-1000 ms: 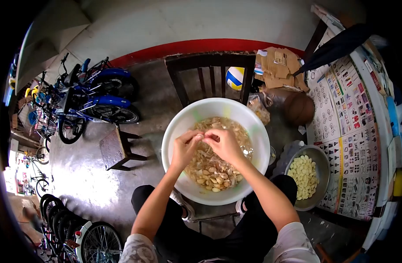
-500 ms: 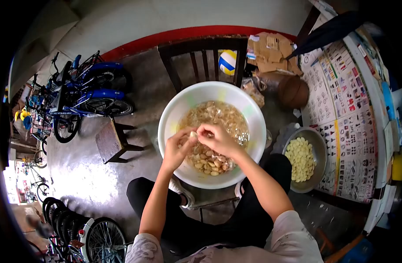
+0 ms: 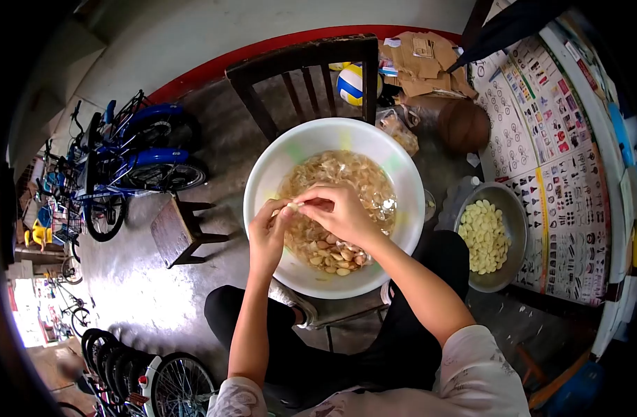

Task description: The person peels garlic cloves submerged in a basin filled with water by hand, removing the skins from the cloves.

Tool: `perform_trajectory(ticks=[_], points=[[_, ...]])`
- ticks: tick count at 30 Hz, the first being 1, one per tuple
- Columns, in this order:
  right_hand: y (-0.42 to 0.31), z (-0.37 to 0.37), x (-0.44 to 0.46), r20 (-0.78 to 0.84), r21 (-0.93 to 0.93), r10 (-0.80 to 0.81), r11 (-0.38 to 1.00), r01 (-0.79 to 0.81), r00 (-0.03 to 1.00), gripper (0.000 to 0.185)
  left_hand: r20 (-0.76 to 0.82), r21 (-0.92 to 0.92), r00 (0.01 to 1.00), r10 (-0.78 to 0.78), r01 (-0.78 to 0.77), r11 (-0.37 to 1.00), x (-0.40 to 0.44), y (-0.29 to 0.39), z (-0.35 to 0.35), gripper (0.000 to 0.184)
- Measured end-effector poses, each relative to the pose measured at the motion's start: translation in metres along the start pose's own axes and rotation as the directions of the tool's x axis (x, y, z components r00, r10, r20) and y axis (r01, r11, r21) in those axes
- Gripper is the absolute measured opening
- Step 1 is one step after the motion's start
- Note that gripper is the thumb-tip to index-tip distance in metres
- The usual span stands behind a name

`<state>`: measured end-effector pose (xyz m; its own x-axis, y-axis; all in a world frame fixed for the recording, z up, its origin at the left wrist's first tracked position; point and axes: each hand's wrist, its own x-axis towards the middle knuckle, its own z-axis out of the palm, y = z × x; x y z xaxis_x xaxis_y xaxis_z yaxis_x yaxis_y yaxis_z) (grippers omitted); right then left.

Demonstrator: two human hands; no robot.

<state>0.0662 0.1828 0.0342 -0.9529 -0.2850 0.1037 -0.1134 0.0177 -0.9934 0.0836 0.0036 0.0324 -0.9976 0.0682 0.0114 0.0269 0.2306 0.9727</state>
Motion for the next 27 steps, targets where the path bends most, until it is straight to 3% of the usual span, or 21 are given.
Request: perform_trajectory(ticks=[2,4,6,9,11,16,24,25,27], points=[[0.011,-0.002,0.0,-0.018,0.03,-0.009,1.0,0.01,1.0,0.012,-0.052,0.074,0.993,0.104,-0.1,0.992,0.001,-0.006,0.001,0.016],[0.015,-0.001,-0.001,-0.028,0.063,-0.018,0.998,0.019,0.999,0.011,-0.087,0.107,0.992,0.089,-0.079,0.991,0.0,-0.005,0.006,0.016],[0.014,-0.001,-0.001,-0.025,0.266,0.16,0.953,-0.147,0.987,0.01,-0.127,0.138,0.989,0.079,-0.061,0.989,0.001,0.0,0.007,0.016],[0.008,-0.001,0.0,-0.064,0.259,0.179,0.953,-0.157,0.982,0.01,-0.14,0.199,0.986,0.09,-0.061,0.978,0.003,0.007,0.007,0.015],[0.008,0.0,0.0,-0.078,0.243,0.19,0.956,-0.166,0.979,0.009,-0.125,0.253,0.949,0.291,-0.252,0.934,0.006,0.006,0.006,0.018],[0.014,0.003,-0.001,-0.119,0.227,0.223,0.955,-0.192,0.968,0.009,-0.076,0.286,0.968,0.239,-0.209,0.935,0.003,0.019,0.01,0.023],[0.005,0.006,0.0,-0.115,0.357,0.204,0.922,-0.152,0.972,0.015,0.0,0.339,0.984,0.179,-0.168,0.926,0.003,0.014,0.003,0.025],[0.005,0.004,0.0,-0.114,0.358,0.207,0.921,-0.154,0.972,0.015,-0.037,0.133,0.999,0.04,-0.035,0.991,0.004,0.009,0.002,0.023],[0.004,-0.004,0.0,-0.005,0.332,0.28,0.906,-0.263,0.96,0.017,-0.029,-0.275,0.988,-0.152,0.139,0.951,0.003,0.009,0.002,0.021]])
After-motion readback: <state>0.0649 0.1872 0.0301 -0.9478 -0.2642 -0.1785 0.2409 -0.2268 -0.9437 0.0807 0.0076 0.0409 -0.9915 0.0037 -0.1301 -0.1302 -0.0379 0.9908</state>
